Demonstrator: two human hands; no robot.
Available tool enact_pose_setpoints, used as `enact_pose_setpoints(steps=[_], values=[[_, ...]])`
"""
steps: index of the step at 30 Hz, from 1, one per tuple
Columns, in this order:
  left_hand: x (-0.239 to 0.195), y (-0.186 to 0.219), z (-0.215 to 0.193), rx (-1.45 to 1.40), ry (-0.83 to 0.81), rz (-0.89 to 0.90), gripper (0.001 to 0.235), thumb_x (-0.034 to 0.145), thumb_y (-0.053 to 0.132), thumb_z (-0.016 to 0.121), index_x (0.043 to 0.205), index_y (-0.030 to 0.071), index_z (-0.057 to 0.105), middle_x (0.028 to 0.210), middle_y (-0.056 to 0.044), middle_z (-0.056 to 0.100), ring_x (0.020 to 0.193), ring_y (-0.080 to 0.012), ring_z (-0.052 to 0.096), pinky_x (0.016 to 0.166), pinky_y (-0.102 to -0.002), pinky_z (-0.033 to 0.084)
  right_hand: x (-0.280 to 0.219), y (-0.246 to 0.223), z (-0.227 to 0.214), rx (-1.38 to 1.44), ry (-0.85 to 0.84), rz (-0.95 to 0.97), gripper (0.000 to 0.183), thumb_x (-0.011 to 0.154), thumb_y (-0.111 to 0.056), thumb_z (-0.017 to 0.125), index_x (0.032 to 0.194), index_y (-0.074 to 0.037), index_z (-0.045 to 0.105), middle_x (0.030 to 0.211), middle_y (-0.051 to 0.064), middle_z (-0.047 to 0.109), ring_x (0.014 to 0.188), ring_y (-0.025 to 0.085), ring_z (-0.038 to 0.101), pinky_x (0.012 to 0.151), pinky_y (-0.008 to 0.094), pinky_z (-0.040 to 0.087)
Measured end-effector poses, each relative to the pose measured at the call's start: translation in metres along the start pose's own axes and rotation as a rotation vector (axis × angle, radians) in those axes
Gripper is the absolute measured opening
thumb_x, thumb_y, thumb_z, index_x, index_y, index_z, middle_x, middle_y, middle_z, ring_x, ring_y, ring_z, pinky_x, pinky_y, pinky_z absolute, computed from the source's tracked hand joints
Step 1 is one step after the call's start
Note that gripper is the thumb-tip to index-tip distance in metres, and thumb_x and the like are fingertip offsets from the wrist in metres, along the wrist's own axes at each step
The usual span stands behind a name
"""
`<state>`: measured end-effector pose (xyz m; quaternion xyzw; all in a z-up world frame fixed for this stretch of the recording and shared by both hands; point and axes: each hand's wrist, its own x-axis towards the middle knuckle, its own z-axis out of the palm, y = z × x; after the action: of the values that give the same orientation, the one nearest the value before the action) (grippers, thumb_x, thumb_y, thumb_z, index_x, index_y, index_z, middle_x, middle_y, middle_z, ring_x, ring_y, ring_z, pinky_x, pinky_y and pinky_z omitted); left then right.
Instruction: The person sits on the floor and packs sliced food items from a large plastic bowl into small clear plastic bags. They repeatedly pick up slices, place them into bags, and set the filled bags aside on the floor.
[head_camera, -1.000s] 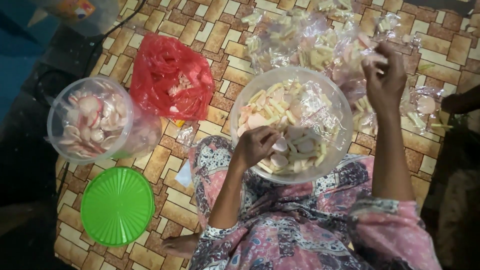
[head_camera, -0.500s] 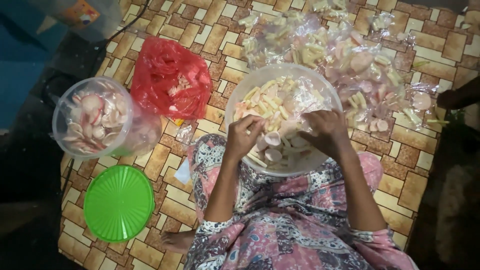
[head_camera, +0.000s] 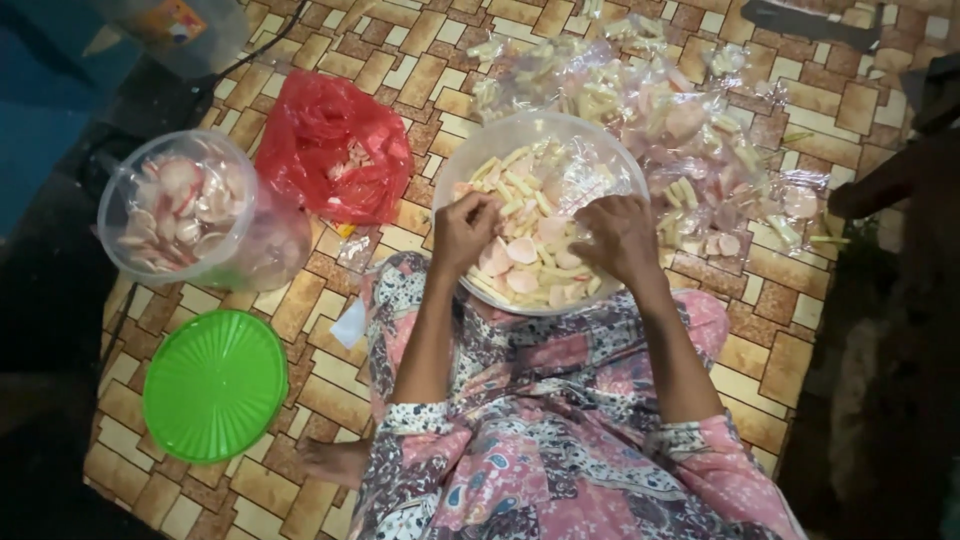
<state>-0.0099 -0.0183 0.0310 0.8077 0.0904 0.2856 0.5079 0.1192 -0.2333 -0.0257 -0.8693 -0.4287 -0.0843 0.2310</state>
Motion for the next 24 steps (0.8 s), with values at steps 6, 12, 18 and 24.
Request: enact_pose_setpoints(steps=[6,12,18,24], values=[[-0.003,0.001,0.004,0.000,0.037,-0.027,0.008,0.085,0.016,0.063,0.078,0.012,0.068,0.054,-0.006,0.060,0.049,-0.0117,0.050,0.050,-0.026,0.044,0.000,0.018,0.018,-0.038,0.013,-0.016,0.036,0.063,-0.035,0.075,0.097,-0.028,0.064,0.100,-0.002,0.062,0.103,0.021,0.056,0.101,0.042,0.030],[-0.004,0.000,0.007,0.022,-0.006,-0.042,0.010,0.085,0.017,0.063,0.080,0.011,0.068,0.057,-0.008,0.063,0.051,-0.0155,0.059,0.052,-0.028,0.048,0.000,0.037,0.048,-0.068,0.125,-0.062,0.016,0.071,-0.036,0.068,0.082,-0.025,0.068,0.086,0.000,0.066,0.090,0.021,0.062,0.094,0.040,0.036],[-0.004,-0.002,0.011,0.032,-0.023,-0.031,0.009,0.085,0.016,0.063,0.078,0.012,0.068,0.056,-0.006,0.063,0.051,-0.0144,0.061,0.052,-0.026,0.049,0.002,0.042,0.052,-0.045,0.159,-0.028,0.016,0.069,-0.037,0.067,0.078,-0.024,0.067,0.079,0.001,0.065,0.086,0.021,0.062,0.094,0.039,0.036],[-0.009,0.005,0.018,0.044,-0.043,-0.032,0.007,0.083,0.016,0.064,0.078,0.013,0.067,0.058,-0.006,0.064,0.053,-0.0162,0.062,0.055,-0.029,0.050,0.003,0.049,0.041,-0.089,-0.010,-0.014,0.020,0.075,-0.042,0.065,0.085,-0.024,0.066,0.087,0.000,0.065,0.095,0.019,0.061,0.100,0.035,0.031]])
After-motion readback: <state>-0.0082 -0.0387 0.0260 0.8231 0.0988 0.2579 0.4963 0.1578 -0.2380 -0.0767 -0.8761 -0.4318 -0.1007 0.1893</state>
